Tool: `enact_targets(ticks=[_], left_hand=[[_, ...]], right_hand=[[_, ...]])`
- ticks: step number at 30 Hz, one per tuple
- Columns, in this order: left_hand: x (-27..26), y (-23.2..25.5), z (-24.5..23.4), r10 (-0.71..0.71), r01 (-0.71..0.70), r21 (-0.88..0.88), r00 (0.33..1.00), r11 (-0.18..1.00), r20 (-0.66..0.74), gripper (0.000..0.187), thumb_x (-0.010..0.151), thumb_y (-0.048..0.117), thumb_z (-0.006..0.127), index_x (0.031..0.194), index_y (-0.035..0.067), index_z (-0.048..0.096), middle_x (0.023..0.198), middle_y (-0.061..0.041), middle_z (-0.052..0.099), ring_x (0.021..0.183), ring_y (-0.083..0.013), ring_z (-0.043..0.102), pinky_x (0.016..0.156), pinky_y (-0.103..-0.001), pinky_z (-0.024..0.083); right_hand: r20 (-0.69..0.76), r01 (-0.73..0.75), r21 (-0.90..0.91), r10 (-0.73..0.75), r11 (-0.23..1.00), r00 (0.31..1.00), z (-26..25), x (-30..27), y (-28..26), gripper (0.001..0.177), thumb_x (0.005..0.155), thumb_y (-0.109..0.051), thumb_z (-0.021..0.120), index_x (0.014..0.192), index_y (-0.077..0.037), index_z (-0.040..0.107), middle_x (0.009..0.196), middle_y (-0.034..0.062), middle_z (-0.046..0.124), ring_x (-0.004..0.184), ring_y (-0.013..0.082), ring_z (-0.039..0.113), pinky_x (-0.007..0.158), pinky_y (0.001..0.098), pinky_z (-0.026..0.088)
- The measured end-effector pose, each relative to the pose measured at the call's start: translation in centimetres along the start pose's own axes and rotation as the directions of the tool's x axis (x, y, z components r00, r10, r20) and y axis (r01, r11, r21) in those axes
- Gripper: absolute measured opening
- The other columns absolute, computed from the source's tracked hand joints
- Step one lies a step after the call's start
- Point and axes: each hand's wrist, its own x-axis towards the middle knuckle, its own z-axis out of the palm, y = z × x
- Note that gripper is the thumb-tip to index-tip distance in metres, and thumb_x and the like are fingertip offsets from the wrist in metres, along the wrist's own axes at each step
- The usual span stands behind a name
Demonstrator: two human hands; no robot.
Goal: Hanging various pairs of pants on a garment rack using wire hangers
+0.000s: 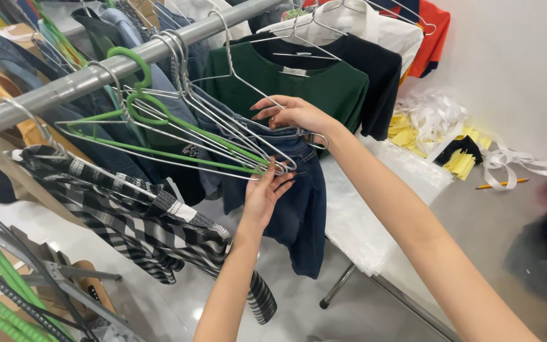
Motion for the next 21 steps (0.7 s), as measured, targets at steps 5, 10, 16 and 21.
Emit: enact_targets(ticks=[5,10,16,21], left_hand=[[-0.7,0.8,1.0,-0.025,0.025,-0.001,1.000,1.000,-0.012,0.035,0.107,0.020,0.069,0.140,0.010,0.063,0.132,-0.018,0.077,0.111,-0.0340,0.079,0.098,-0.049,0.066],[-1.6,0.9,1.4,-0.064,0.064,-0.003,0.998,0.998,-0.001,0.031,0.108,0.019,0.067,0.138,0.010,0.061,0.137,-0.018,0.074,0.119,-0.0384,0.076,0.103,-0.054,0.064],[-4.7,-0.2,2.4,-0.108,0.107,0.083,0.994,0.991,0.009,0.048,0.107,0.021,0.068,0.150,0.008,0.052,0.151,-0.019,0.065,0.127,-0.0362,0.071,0.104,-0.049,0.062],[-7.5,-3.3,1.4,-0.234,0.231,0.194,0.972,0.953,-0.007,0.044,0.109,0.022,0.065,0.149,0.005,0.055,0.139,-0.019,0.071,0.117,-0.0346,0.076,0.099,-0.048,0.065]], right_hand=[[-0.038,-0.033,-0.057,0.031,0.998,0.999,0.9,-1.9,-1.6,0.047,0.098,-0.001,0.059,0.144,-0.002,0.066,0.131,0.0158,0.076,0.108,0.0167,0.078,0.100,0.0304,0.064],[-0.154,-0.061,-0.092,0.046,0.994,0.987,0.1,-4.3,-1.3,0.050,0.098,0.000,0.065,0.148,-0.004,0.066,0.136,0.0180,0.073,0.113,0.0234,0.079,0.099,0.0352,0.067],[-0.429,-0.169,-0.184,0.076,0.968,0.900,-0.5,-12.9,0.3,0.050,0.100,-0.013,0.072,0.150,-0.015,0.066,0.144,0.0111,0.072,0.124,0.0191,0.074,0.100,0.0385,0.063],[-0.651,-0.115,0.019,0.099,0.993,0.752,3.8,-23.1,1.3,0.045,0.106,-0.010,0.058,0.150,-0.009,0.063,0.144,0.0193,0.071,0.131,0.0298,0.072,0.102,0.0453,0.063]])
